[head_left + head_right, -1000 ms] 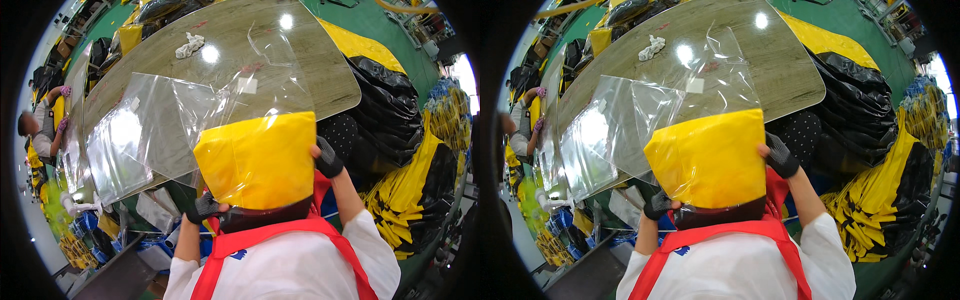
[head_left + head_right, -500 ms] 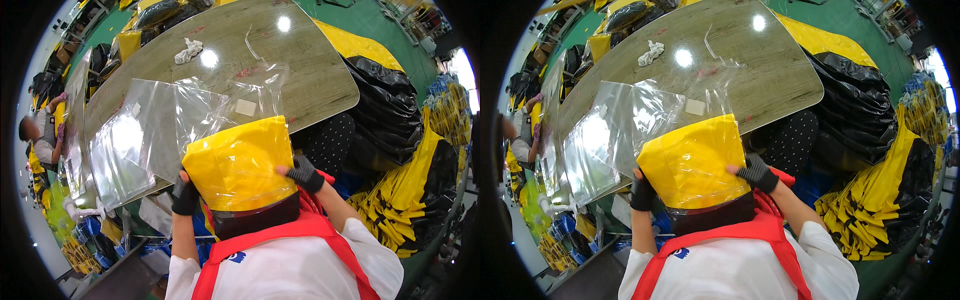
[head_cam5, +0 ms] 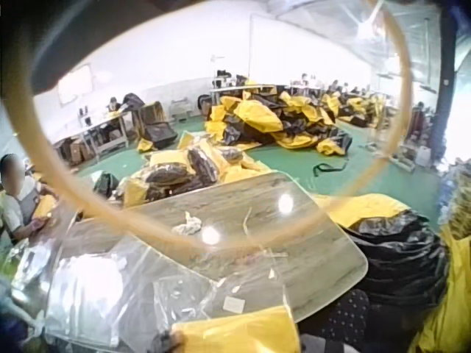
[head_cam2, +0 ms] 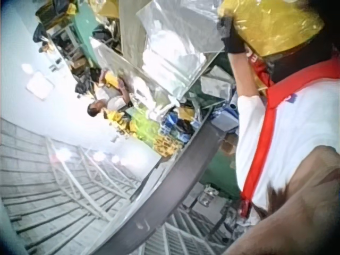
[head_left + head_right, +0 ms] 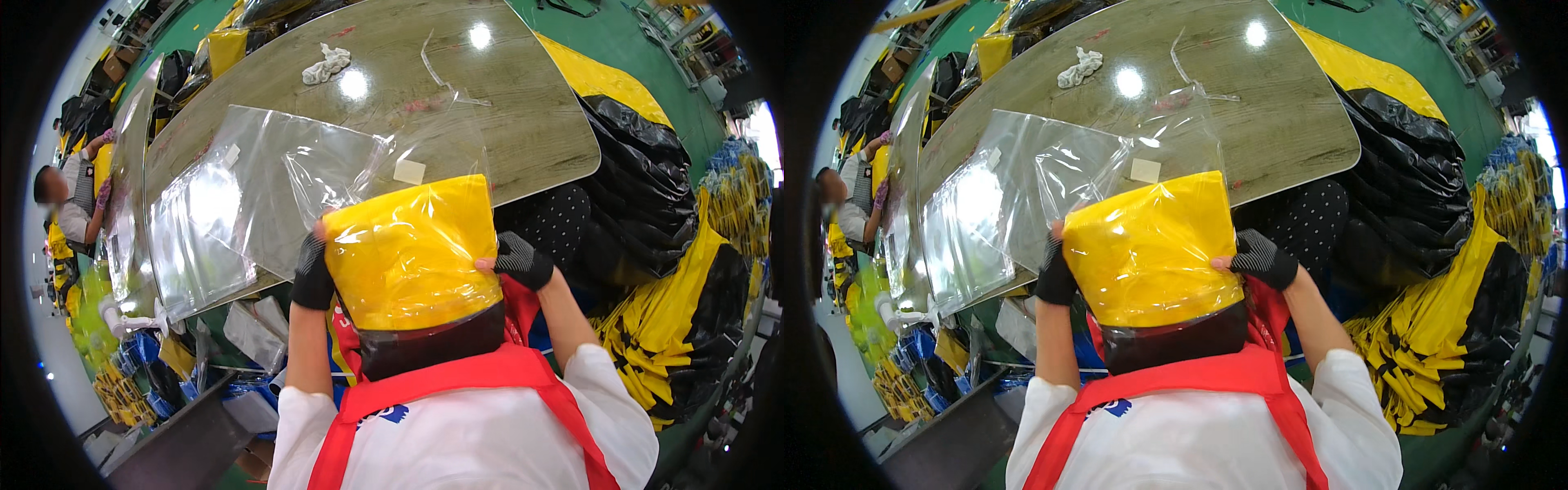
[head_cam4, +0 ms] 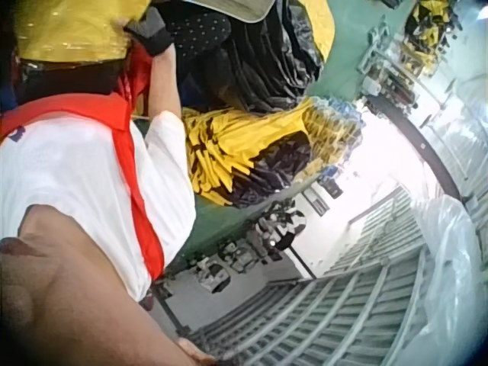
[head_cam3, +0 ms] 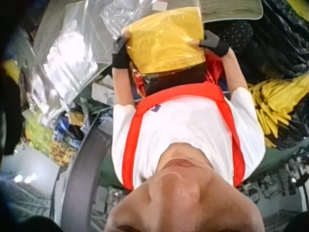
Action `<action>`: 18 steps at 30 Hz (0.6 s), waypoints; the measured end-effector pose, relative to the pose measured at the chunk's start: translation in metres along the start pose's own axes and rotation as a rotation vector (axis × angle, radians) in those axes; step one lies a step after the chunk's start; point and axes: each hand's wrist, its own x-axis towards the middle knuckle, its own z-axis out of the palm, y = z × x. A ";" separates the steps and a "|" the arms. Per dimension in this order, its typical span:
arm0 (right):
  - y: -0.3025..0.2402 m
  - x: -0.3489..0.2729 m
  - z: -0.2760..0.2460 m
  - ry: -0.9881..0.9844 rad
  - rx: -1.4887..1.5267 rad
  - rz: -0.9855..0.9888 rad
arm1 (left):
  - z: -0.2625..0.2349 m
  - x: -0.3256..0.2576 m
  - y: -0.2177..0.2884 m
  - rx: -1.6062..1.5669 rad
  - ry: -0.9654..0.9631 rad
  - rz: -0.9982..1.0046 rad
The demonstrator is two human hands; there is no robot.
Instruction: The person folds yellow and black bags and places them into clear plastic bags on a table. The person repeats this process multiple times, handling each bag individually.
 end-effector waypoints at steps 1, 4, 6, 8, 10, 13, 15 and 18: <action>-0.010 0.002 0.003 0.018 0.035 -0.054 | 0.005 -0.003 0.001 0.030 0.052 -0.098; -0.042 0.023 0.011 0.376 0.392 -0.273 | 0.025 -0.003 -0.007 0.010 0.234 -0.013; -0.026 0.032 0.018 0.459 0.276 -0.280 | 0.022 -0.001 -0.011 0.103 0.305 0.040; -0.014 0.036 0.017 0.513 0.196 -0.254 | 0.018 0.002 -0.021 0.267 0.389 0.151; 0.000 0.034 0.017 0.524 0.184 -0.229 | 0.013 0.001 -0.022 0.360 0.378 0.132; 0.033 0.004 0.024 0.453 -0.112 -0.124 | -0.004 -0.015 -0.046 0.265 0.204 0.085; 0.050 -0.025 0.047 0.382 0.259 -0.052 | -0.009 -0.052 -0.079 0.413 0.139 0.109; 0.069 -0.061 0.056 0.168 0.172 -0.149 | -0.020 -0.096 -0.099 0.380 -0.064 -0.126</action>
